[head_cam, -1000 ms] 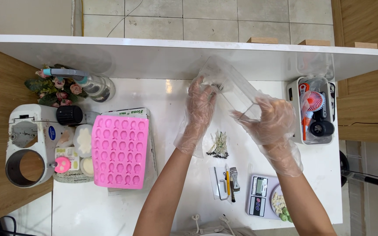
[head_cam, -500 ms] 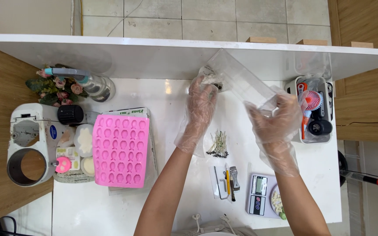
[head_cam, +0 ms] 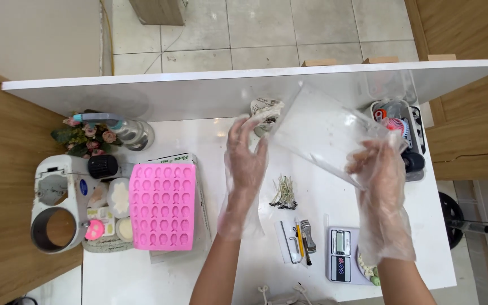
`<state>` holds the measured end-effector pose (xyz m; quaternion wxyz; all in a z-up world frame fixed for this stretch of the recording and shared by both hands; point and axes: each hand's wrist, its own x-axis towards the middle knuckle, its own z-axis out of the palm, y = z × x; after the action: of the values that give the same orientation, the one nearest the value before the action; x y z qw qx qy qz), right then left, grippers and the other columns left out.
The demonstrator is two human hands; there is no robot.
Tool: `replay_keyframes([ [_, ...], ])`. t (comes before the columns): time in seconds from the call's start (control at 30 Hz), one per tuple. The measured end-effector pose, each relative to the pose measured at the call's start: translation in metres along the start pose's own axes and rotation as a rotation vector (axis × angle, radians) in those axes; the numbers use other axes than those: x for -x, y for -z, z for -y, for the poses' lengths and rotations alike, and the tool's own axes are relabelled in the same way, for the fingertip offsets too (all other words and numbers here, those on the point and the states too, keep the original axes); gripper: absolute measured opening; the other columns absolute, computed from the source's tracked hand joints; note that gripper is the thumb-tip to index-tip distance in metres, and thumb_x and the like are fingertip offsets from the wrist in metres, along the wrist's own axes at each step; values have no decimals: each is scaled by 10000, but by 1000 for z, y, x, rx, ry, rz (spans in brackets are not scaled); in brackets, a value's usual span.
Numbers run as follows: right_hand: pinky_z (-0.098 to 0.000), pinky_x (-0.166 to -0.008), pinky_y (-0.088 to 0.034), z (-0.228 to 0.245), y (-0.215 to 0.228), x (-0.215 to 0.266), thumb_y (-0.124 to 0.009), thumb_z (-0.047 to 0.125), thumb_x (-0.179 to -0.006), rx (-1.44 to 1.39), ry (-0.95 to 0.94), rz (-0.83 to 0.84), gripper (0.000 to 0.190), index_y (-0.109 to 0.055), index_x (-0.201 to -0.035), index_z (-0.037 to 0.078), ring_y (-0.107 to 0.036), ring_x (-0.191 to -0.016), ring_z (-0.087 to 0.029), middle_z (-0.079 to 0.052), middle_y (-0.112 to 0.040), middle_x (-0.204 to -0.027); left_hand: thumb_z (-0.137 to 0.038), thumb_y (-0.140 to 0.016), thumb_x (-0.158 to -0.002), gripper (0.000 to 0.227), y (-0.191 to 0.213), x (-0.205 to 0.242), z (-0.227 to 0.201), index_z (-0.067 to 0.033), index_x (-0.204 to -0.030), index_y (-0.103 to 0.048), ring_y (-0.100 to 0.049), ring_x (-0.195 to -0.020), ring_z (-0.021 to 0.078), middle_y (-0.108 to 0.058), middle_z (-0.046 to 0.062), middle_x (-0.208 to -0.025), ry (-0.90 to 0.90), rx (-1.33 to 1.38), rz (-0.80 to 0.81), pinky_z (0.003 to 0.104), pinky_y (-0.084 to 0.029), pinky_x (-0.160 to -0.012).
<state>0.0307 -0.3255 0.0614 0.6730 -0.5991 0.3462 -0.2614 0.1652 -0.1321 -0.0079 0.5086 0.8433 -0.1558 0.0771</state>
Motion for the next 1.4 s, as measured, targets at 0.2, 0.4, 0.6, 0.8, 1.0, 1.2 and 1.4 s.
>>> replay_keyframes([
  [0.2, -353, -671, -537, 1, 43, 50, -520, 659, -975, 247, 88, 211, 694, -583, -1149, -9, -609, -718, -179, -75, -618, -811, -244, -615, -1026, 340, 66, 100, -19, -71, -1318, -645, -688, -1129, 256, -743, 147, -1212, 317, 385, 53, 381, -551, -989],
  [0.4, -460, -681, -540, -58, 81, 85, -578, 600, -918, 635, -304, 357, 635, -679, -1072, -8, -596, -764, -224, -140, -652, -872, -590, -409, -953, 651, 119, 191, -27, -222, -1483, -487, -679, -1140, 165, -651, 51, -1332, 838, 729, 372, 353, -589, -905],
  [0.6, -399, -711, -530, -118, 54, 108, -568, 586, -909, 798, -379, 653, 624, -753, -1150, 41, -617, -724, -216, -183, -702, -928, -483, -630, -927, 523, 133, 248, -24, -116, -1298, -647, -732, -1020, 231, -729, 148, -1220, 685, 223, 253, 374, -580, -891],
  [0.8, -468, -830, -599, -169, 23, 120, -599, 493, -905, 850, -390, 657, 711, -490, -1464, 68, -723, -949, -302, -167, -734, -1132, -401, -557, -998, 393, 148, 303, 25, -87, -1210, -662, -732, -977, 327, -760, 195, -1048, 732, 170, 150, 411, -553, -872],
  [1.0, -456, -968, -557, -151, -1, 183, -643, 485, -900, 744, -542, 669, 777, -448, -1498, 29, -622, -1220, -341, -214, -632, -1336, -406, -474, -1037, 428, 143, 355, 60, -45, -1225, -605, -649, -1030, 433, -703, 242, -1051, 724, 63, 58, 506, -495, -921],
  [1.2, -502, -1014, -525, -213, 11, 205, -603, 514, -943, 662, -871, 665, 736, -393, -1468, 43, -578, -1250, -392, -223, -555, -1350, -438, -436, -1046, 462, 116, 383, 89, -46, -1240, -588, -647, -1044, 437, -694, 249, -1061, 852, 85, 60, 516, -483, -934],
  [1.4, -460, -912, -523, -222, 4, 237, -487, 536, -994, 563, -882, 627, 637, -582, -1310, -9, -651, -1106, -306, -198, -693, -1227, -477, -487, -980, 608, 155, 372, 55, -52, -1416, -496, -647, -1059, 402, -670, 263, -1148, 905, 174, 286, 481, -496, -950],
])
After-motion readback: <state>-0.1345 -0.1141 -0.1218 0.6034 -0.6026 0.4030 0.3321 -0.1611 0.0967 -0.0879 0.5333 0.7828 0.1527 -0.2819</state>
